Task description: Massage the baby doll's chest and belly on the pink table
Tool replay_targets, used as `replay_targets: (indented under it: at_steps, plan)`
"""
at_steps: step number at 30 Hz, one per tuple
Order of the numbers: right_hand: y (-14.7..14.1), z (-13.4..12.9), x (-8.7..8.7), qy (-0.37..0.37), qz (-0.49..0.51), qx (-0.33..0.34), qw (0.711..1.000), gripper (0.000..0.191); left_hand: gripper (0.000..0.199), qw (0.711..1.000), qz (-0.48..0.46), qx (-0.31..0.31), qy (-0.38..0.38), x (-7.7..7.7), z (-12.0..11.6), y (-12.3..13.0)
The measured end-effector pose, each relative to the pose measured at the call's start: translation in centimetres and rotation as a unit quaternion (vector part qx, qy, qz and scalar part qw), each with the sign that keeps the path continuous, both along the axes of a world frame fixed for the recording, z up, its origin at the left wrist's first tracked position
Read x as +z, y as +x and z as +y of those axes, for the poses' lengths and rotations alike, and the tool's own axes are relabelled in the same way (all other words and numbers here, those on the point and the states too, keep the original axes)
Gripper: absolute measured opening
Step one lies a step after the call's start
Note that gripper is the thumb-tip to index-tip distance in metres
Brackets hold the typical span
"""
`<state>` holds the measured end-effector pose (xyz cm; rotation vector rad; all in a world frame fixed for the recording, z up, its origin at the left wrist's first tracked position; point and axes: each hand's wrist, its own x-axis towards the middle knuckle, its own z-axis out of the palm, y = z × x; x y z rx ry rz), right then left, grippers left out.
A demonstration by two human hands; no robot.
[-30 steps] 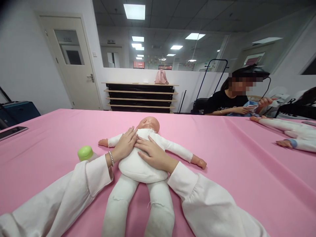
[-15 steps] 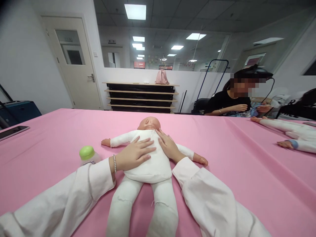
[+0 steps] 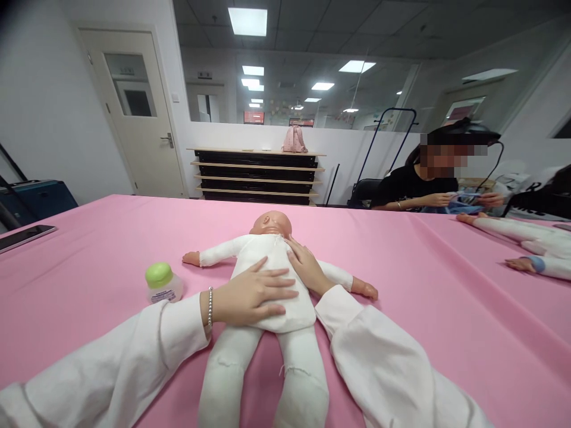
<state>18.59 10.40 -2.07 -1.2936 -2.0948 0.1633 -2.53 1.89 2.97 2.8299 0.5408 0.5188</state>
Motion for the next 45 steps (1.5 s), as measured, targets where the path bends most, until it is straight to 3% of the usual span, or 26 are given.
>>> replay_targets:
  at_steps: [4,9,15,20,22,25,32,36,40,45]
  plan:
    - [-2.0,-1.3,0.7,-0.026,-0.023,0.03,0.999,0.059,0.049,0.988,-0.049,0.143,-0.041,-0.2,1.8,-0.5]
    - [-5.8,-5.6,3.5,-0.076,-0.144,0.098,0.982,0.067,0.051,0.935,-0.161,0.3,-0.099,-1.9,5.3,-1.9]
    - [-8.7,-10.7,6.0,-0.117,-0.225,0.225,0.941,0.066,0.052,0.91,-0.201,0.332,-0.145,-3.1,7.6,-3.2]
    - [-8.8,-11.2,6.2,-0.11,-0.197,0.301,0.927,0.049,0.049,0.903,-0.198,0.35,-0.149,-3.1,8.0,-3.2]
    - [-8.4,-10.4,6.3,-0.118,-0.176,0.314,0.926,0.041,0.048,0.907,-0.195,0.348,-0.138,-3.1,8.0,-3.1]
    - [-7.1,-8.2,6.0,-0.109,-0.142,0.278,0.944,0.04,0.048,0.915,-0.176,0.347,-0.108,-3.1,7.7,-3.1]
    - [-2.5,-2.7,2.6,-0.015,-0.061,0.164,0.985,0.044,0.05,0.938,-0.112,0.324,-0.05,-2.7,6.1,-2.4]
    - [-0.7,-1.3,1.1,-0.007,0.012,0.116,0.993,0.047,0.05,0.965,-0.081,0.246,-0.041,-2.0,4.3,-1.5]
    - [-0.1,-0.8,0.6,-0.022,0.088,0.1,0.991,0.046,0.037,0.986,-0.056,0.141,-0.067,-0.7,1.8,-0.6]
    - [-0.2,-1.0,0.8,-0.04,0.121,0.097,0.987,0.044,0.025,0.979,-0.056,-0.002,-0.194,0.8,-0.6,-0.1]
